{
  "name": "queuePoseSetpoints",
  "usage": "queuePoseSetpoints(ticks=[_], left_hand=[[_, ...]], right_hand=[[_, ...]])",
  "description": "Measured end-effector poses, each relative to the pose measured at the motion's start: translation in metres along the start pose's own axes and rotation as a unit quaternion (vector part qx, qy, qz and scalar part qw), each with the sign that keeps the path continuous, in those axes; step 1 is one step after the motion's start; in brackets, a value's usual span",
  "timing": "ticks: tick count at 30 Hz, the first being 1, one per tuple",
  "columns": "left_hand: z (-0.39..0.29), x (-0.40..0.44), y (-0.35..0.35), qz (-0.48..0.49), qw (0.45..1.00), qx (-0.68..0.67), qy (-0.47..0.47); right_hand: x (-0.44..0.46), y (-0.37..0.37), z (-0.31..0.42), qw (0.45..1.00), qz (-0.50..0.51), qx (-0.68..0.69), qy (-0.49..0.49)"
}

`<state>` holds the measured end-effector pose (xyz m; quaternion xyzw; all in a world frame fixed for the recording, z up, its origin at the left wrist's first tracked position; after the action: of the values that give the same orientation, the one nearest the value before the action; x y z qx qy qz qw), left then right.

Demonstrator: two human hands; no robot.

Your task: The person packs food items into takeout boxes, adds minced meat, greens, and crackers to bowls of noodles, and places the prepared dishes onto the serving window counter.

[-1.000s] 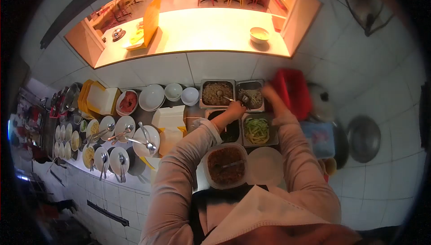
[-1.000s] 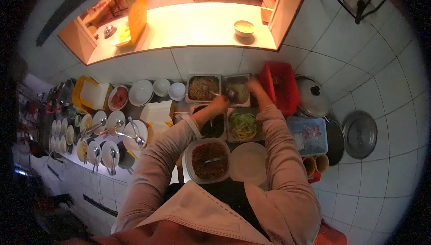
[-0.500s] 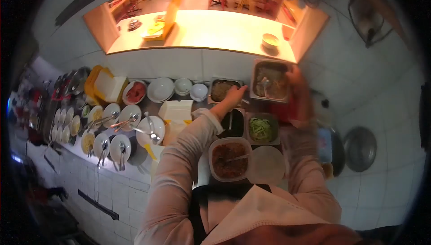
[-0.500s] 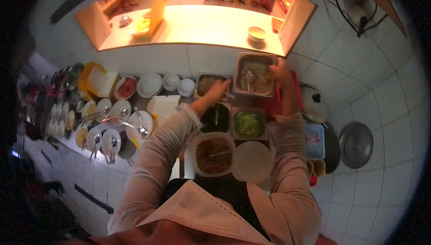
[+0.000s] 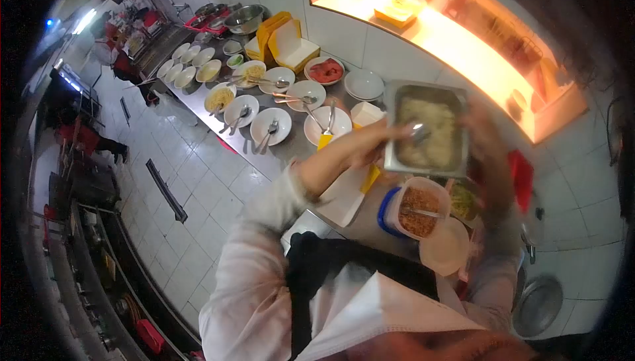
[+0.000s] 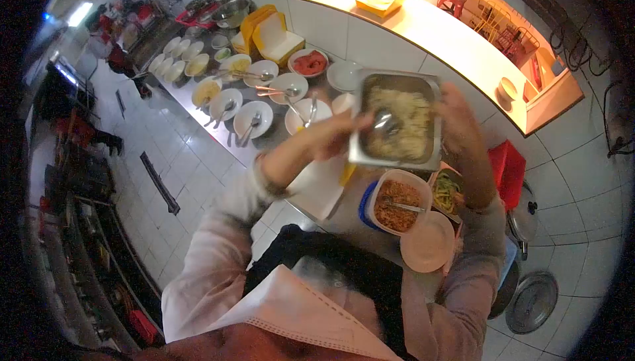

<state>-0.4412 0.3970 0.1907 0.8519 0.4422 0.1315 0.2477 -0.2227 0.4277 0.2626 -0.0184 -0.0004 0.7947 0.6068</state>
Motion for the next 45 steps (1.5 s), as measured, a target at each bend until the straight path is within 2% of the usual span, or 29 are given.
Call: queuePoseSetpoints(ticks=[1,3,4,5,7,8,9,10,11,12,13,15,19,23,25,27,28,30,31,33,34,37,38,39,41,42,43,44,45], left_hand=[[0.001,-0.030,-0.007,-0.044,0.998,0.017,0.052],[0.008,-0.087,-0.043,-0.173,0.982,-0.067,-0.023],[0.000,-0.118,-0.056,-0.217,0.973,-0.072,0.010],[-0.007,-0.149,-0.070,-0.262,0.961,-0.077,0.041],[-0.010,-0.203,-0.108,-0.339,0.934,-0.074,0.085],[-0.009,-0.230,-0.127,-0.388,0.914,-0.064,0.098],[-0.005,-0.255,-0.148,-0.401,0.908,-0.062,0.100],[-0.003,-0.280,-0.173,-0.424,0.893,-0.056,0.143],[-0.005,-0.305,-0.197,-0.444,0.875,-0.051,0.187],[-0.010,-0.329,-0.216,-0.457,0.874,-0.045,0.159],[-0.015,-0.349,-0.232,-0.466,0.869,-0.046,0.162],[-0.021,-0.387,-0.255,-0.536,0.813,-0.029,0.224],[-0.030,-0.466,-0.325,-0.599,0.767,0.007,0.231],[-0.061,-0.502,-0.355,-0.602,0.773,0.025,0.196],[-0.067,-0.508,-0.381,-0.574,0.799,-0.006,0.178],[-0.074,-0.510,-0.405,-0.565,0.809,-0.001,0.163],[-0.077,-0.509,-0.418,-0.561,0.813,0.004,0.154],[-0.078,-0.502,-0.449,-0.557,0.817,-0.007,0.149],[-0.076,-0.499,-0.462,-0.555,0.819,-0.017,0.143],[-0.084,-0.489,-0.490,-0.543,0.828,0.001,0.139],[-0.090,-0.483,-0.504,-0.541,0.828,-0.004,0.145],[-0.098,-0.466,-0.546,-0.556,0.819,-0.005,0.140],[-0.099,-0.462,-0.559,-0.577,0.806,-0.006,0.132],[-0.101,-0.460,-0.564,-0.577,0.807,-0.007,0.125],[-0.115,-0.451,-0.586,-0.591,0.798,0.002,0.118],[-0.116,-0.449,-0.599,-0.591,0.798,0.002,0.119],[-0.112,-0.450,-0.612,-0.609,0.785,0.055,0.102],[-0.113,-0.450,-0.625,-0.623,0.770,0.108,0.085],[-0.124,-0.449,-0.625,-0.623,0.770,0.107,0.082]], right_hand=[[0.005,0.041,0.003,0.998,0.049,0.042,-0.010],[0.018,0.111,0.008,0.989,0.142,-0.014,0.039],[0.034,0.134,-0.004,0.978,0.115,-0.174,-0.018],[0.050,0.161,-0.027,0.938,0.087,-0.327,-0.074],[0.058,0.236,-0.057,0.922,0.046,-0.320,-0.214],[0.052,0.273,-0.056,0.924,0.056,-0.311,-0.217],[0.034,0.315,-0.047,0.844,0.064,-0.431,-0.312],[0.018,0.357,-0.044,0.738,0.067,-0.537,-0.403],[0.012,0.397,-0.054,0.730,0.164,-0.559,-0.357],[0.007,0.435,-0.064,0.712,0.260,-0.576,-0.306],[0.010,0.470,-0.080,0.711,0.269,-0.571,-0.310],[0.018,0.535,-0.134,0.710,0.290,-0.553,-0.326],[0.030,0.638,-0.154,0.680,0.289,-0.545,-0.397],[0.055,0.693,-0.145,0.707,0.222,-0.529,-0.414],[0.069,0.719,-0.160,0.720,0.182,-0.524,-0.418],[0.081,0.745,-0.179,0.698,0.261,-0.551,-0.376],[0.094,0.750,-0.186,0.698,0.258,-0.553,-0.374],[0.112,0.751,-0.191,0.680,0.321,-0.557,-0.353],[0.123,0.749,-0.193,0.682,0.323,-0.558,-0.345],[0.155,0.746,-0.175,0.723,0.338,-0.556,-0.231],[0.164,0.748,-0.165,0.705,0.348,-0.590,-0.186],[0.185,0.764,-0.205,0.715,0.355,-0.578,-0.168],[0.189,0.770,-0.211,0.762,0.340,-0.528,-0.159],[0.199,0.776,-0.231,0.764,0.342,-0.526,-0.153],[0.240,0.794,-0.268,0.845,0.369,-0.366,-0.125],[0.258,0.797,-0.275,0.880,0.389,-0.271,-0.033],[0.280,0.800,-0.306,0.844,0.476,-0.236,0.072],[0.285,0.791,-0.300,0.848,0.446,-0.092,0.272],[0.283,0.784,-0.283,0.798,0.389,0.059,0.457]])
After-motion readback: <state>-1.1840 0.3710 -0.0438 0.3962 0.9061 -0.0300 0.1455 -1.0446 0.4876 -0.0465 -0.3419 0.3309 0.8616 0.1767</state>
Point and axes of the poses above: each hand's wrist, its own x-axis towards the middle knuckle, its own y-axis out of the palm, z = x × y, the point moved 3 cm from there along x, towards the middle knuckle, and after that the axes turned 6 degrees about y, right-handed, at the moved point
